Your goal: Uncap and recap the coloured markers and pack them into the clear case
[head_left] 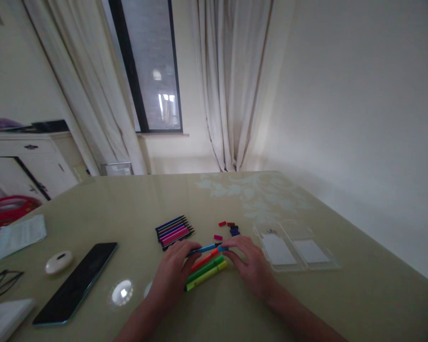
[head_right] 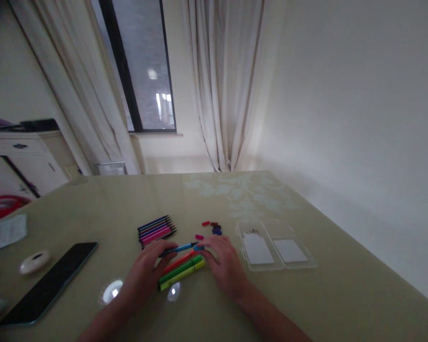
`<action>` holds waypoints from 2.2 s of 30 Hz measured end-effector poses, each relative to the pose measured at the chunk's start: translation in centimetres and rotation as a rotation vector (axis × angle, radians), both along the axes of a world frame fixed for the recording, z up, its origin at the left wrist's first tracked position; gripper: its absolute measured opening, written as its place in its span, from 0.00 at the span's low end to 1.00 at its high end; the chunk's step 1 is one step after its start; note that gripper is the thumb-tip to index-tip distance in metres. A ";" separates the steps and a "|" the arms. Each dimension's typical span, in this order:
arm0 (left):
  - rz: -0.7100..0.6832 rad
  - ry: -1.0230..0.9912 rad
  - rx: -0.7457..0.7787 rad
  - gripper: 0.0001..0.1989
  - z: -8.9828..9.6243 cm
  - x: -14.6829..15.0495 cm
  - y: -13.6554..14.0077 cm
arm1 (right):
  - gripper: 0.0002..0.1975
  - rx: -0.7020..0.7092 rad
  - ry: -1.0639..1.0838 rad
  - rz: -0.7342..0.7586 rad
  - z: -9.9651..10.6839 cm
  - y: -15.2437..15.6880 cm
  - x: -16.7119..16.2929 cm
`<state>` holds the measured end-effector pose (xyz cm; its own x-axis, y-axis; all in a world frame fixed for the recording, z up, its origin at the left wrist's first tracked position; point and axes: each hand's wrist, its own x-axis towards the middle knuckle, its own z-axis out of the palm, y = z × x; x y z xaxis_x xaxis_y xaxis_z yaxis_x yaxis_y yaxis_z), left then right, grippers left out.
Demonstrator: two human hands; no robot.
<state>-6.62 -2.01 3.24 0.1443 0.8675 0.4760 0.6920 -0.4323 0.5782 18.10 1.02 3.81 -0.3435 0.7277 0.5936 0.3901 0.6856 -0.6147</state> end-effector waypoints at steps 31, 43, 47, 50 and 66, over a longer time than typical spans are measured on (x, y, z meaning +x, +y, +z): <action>-0.110 0.023 -0.025 0.13 0.1 0.9 -0.8 | 0.13 -0.111 0.001 0.042 -1.2 0.0 0.2; -0.046 0.193 -0.232 0.10 -0.4 0.3 -0.3 | 0.21 -0.044 -0.450 -0.131 -1.6 1.0 -0.5; -0.035 0.175 -0.236 0.11 -0.7 0.3 0.0 | 0.23 -0.061 -0.565 -0.132 -1.5 0.9 -0.7; 0.081 0.149 -0.188 0.12 -1.0 -0.9 0.7 | 0.23 -0.075 -0.577 -0.122 -1.5 0.8 -0.7; 0.366 0.297 -0.057 0.15 -2.3 -7.7 4.0 | 0.16 -0.051 -0.471 -0.153 -1.8 0.8 -0.3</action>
